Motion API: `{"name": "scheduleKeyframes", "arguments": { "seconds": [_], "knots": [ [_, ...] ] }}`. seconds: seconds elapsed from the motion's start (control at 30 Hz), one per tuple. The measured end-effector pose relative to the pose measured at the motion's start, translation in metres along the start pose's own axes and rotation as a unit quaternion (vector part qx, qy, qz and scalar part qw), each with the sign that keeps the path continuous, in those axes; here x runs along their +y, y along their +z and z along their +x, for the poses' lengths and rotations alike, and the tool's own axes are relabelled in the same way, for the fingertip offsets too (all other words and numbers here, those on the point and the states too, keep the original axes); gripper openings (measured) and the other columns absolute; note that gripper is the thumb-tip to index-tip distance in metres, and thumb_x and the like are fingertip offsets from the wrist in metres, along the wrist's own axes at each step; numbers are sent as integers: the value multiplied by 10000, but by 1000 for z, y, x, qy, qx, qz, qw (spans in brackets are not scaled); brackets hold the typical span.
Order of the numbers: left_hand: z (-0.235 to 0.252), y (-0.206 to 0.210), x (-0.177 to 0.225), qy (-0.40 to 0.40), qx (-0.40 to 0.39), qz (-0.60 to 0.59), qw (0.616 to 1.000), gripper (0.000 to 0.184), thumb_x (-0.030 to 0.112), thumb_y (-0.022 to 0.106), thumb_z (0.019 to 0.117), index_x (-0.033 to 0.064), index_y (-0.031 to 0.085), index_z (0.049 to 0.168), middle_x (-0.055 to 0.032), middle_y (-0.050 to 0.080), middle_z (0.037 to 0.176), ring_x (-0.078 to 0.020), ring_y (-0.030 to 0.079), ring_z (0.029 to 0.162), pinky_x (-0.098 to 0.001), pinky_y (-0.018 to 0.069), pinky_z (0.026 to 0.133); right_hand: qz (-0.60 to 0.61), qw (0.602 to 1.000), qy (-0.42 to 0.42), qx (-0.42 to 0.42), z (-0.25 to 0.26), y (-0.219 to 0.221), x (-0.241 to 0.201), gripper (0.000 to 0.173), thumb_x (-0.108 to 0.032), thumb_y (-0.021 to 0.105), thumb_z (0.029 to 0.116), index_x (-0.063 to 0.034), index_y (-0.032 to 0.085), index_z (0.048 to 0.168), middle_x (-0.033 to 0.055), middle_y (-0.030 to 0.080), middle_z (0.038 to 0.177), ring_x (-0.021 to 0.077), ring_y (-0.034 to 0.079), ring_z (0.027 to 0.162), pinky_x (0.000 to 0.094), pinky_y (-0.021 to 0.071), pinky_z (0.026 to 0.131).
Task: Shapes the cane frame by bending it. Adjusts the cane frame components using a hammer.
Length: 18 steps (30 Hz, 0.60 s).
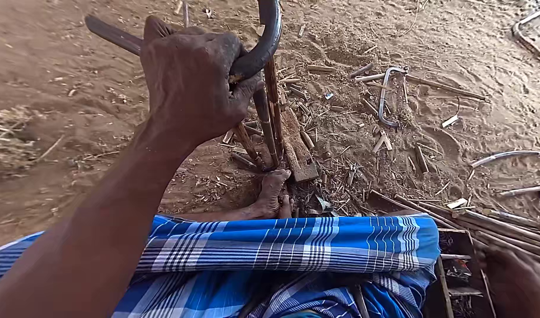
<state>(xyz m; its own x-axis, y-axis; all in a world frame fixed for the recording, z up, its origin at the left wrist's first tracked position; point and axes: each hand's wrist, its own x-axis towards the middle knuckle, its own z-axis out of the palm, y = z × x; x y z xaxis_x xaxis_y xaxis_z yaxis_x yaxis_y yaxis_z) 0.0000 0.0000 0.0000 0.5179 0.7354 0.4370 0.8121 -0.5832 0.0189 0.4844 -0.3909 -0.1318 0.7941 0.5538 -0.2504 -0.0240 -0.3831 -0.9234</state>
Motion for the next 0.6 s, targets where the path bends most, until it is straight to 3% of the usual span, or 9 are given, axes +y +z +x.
{"name": "scheduleKeyframes", "arguments": {
  "seconds": [0.07,0.1,0.17,0.2,0.23,0.27,0.33,0.43,0.6],
  "knots": [
    [3,0,0,3,-5,2,1000,573,566,452,1002,30,641,1078,-241,691,964,-459,670,908,-685,405,831,139,986,-18,-92,-9,92,-41,251,-110,493,1030,-125,612,1250,4,719,924,58,664,702,222,577,619],
    [5,-1,0,6,-9,1,1000,577,562,450,1002,23,637,1091,-252,688,983,-473,667,926,-695,404,835,197,970,-12,-139,-12,141,-55,263,-101,505,1020,-121,609,1261,46,729,948,85,682,714,239,588,625],
    [7,-3,-4,14,-24,-8,1000,586,564,448,1004,27,638,1139,-256,688,1064,-486,660,985,-709,404,856,252,936,48,-241,-21,241,-72,172,-114,528,1004,-82,615,1149,109,729,982,147,693,750,289,581,635],
    [8,-4,-5,13,-34,-13,999,590,569,453,1001,40,646,1176,-250,688,1122,-490,656,1022,-719,403,870,257,918,98,-287,-28,290,-74,189,-137,519,1012,-47,618,1145,139,732,1024,184,702,801,323,574,668],
    [9,-6,-7,12,-43,-17,999,602,585,455,998,57,653,1208,-243,687,1162,-493,652,1045,-733,407,878,248,901,144,-325,-36,334,-71,244,-169,504,1032,-36,594,1216,141,729,1074,204,718,870,347,587,721],
    [10,-6,-7,12,-45,-20,999,601,596,458,995,72,659,1211,-230,689,1171,-485,654,1043,-731,407,878,237,891,183,-341,-42,374,-65,273,-183,530,1037,-33,591,1257,131,722,1061,204,716,875,354,594,733],
    [11,-6,-7,7,-40,-23,999,581,595,474,984,99,680,1205,-207,704,1155,-458,662,1044,-710,401,901,229,887,235,-324,-49,443,-39,206,-128,597,1003,-15,610,1175,112,682,923,185,675,741,332,582,641],
    [8,-5,-3,-14,-35,-19,999,553,599,503,971,143,709,1207,-175,725,1128,-422,667,1060,-684,391,961,218,889,283,-285,-60,508,15,222,-52,615,971,11,593,1182,132,658,926,188,647,701,325,568,610],
    [10,-6,-1,-59,-40,-23,997,572,667,524,933,183,749,1140,-174,723,974,-396,671,965,-662,381,949,260,880,314,-244,-68,556,48,309,-57,640,982,10,558,1272,153,635,958,203,622,701,338,559,614]
  ]
}}
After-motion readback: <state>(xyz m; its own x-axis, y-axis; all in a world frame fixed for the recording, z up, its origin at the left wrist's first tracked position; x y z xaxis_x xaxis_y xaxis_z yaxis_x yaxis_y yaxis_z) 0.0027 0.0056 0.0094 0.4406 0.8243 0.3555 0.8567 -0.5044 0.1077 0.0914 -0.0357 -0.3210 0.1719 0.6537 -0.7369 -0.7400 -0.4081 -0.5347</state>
